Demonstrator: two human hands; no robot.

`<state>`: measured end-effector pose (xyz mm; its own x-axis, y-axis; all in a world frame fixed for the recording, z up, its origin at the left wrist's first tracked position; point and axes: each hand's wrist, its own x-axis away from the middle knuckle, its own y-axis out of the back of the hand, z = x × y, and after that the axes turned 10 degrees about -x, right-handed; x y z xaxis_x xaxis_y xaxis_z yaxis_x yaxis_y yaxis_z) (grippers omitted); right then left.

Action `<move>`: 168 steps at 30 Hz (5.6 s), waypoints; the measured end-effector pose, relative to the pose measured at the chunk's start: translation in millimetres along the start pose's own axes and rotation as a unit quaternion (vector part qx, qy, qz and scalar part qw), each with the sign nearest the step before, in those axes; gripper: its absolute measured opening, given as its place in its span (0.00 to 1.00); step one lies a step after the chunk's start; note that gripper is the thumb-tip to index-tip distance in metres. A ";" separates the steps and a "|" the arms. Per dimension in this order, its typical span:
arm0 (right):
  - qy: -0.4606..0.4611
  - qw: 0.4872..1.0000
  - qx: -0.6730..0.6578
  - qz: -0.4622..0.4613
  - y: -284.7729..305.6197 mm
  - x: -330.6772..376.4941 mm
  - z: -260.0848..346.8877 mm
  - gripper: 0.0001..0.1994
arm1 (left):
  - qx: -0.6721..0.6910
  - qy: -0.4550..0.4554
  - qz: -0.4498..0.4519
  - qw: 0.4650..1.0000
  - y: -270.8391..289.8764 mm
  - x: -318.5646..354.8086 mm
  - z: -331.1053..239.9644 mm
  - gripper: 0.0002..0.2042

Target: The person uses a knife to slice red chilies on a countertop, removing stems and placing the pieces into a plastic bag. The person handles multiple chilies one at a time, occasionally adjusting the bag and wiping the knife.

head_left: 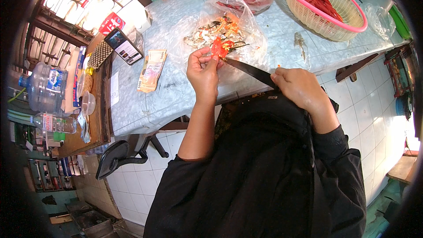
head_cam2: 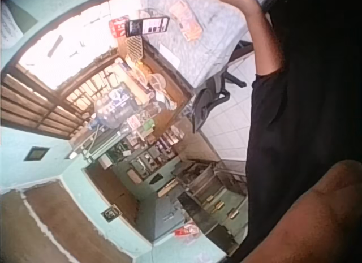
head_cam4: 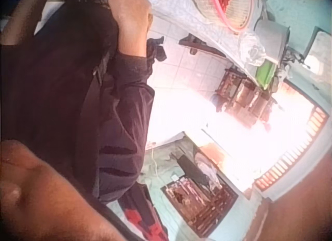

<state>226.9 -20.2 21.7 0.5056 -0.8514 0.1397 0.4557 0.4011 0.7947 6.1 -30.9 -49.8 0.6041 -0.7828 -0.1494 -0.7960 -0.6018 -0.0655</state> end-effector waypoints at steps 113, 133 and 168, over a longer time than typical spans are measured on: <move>-0.049 0.996 -0.060 0.044 9.9 -6.5 -19.2 0.18 | 0.025 -0.035 0.023 0.999 3.8 -0.6 1.9 0.15; -0.046 0.996 0.076 -0.020 10.6 -22.3 -2.6 0.16 | 0.037 -0.016 0.035 0.999 5.2 -1.5 1.2 0.15; -0.048 0.997 0.054 -0.014 12.7 -29.8 1.4 0.18 | -0.096 -0.114 0.010 0.989 7.5 -2.7 9.1 0.16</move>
<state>216.6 9.8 28.5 0.4191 -0.8920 0.1693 0.3846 0.3433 0.8568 -1.8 -31.9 -58.9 0.5462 -0.7524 -0.3682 -0.7725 -0.6224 0.1259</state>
